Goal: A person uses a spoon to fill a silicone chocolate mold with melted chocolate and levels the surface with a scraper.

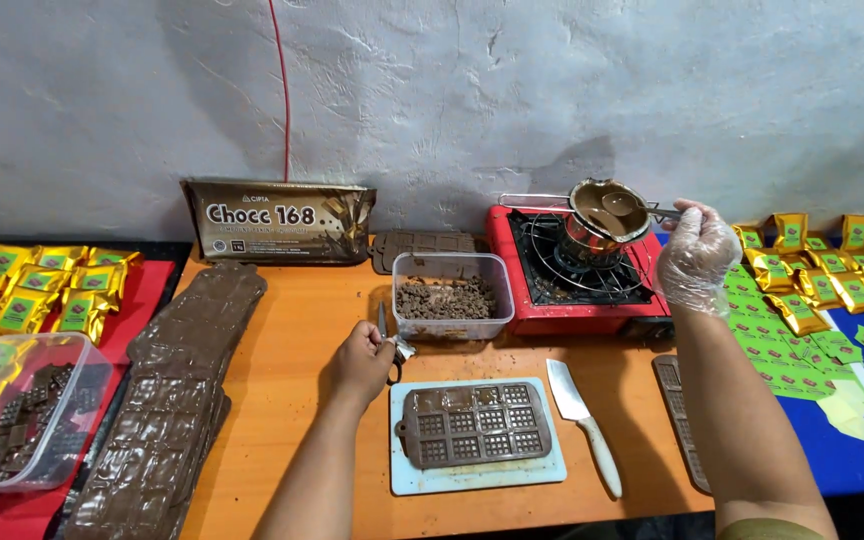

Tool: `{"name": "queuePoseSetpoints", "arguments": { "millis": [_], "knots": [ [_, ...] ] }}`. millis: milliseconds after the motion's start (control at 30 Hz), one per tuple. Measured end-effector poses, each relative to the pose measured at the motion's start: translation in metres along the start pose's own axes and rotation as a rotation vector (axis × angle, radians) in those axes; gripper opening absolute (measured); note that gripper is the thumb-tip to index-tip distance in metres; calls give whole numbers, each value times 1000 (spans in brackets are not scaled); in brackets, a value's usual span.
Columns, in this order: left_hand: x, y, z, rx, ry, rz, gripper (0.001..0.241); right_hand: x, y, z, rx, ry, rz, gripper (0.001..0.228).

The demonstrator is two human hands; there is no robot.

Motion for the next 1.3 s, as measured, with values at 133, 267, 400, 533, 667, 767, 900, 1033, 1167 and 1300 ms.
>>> {"name": "queuePoseSetpoints", "arguments": {
  "millis": [133,267,400,533,667,767,900,1033,1167,1300],
  "knots": [
    [4,3,-3,-46,119,40,15,-6,1,9,339,329,16,23],
    [1,1,-7,-102,224,89,14,-14,0,27,424,468,10,19],
    [2,2,-7,-113,256,111,14,-23,2,34,410,522,13,18],
    [2,4,-6,-109,263,110,14,-24,12,9,272,466,-116,22],
    [4,6,-5,-119,267,102,13,-16,18,-30,-51,235,-223,23],
    [4,6,-5,-127,275,101,13,-17,21,-30,-193,83,-154,22],
    [0,3,-8,-136,289,104,12,-22,15,-11,-374,-15,-57,18],
    [2,5,-8,-137,291,114,12,-21,6,9,-513,-206,-10,13],
    [1,5,-10,-141,293,120,12,-14,2,16,-636,-262,12,18],
    [1,4,-10,-139,279,123,12,-17,4,23,-621,-255,19,19]
  ]
}}
Point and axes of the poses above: each hand's wrist, its own y-axis away from the middle knuckle, its own x-axis out of the back of the hand, z = x × y, the point moved 3 cm from there along -y, towards the middle knuckle, and after that the axes turned 12 degrees about z, right-handed, at the moved point
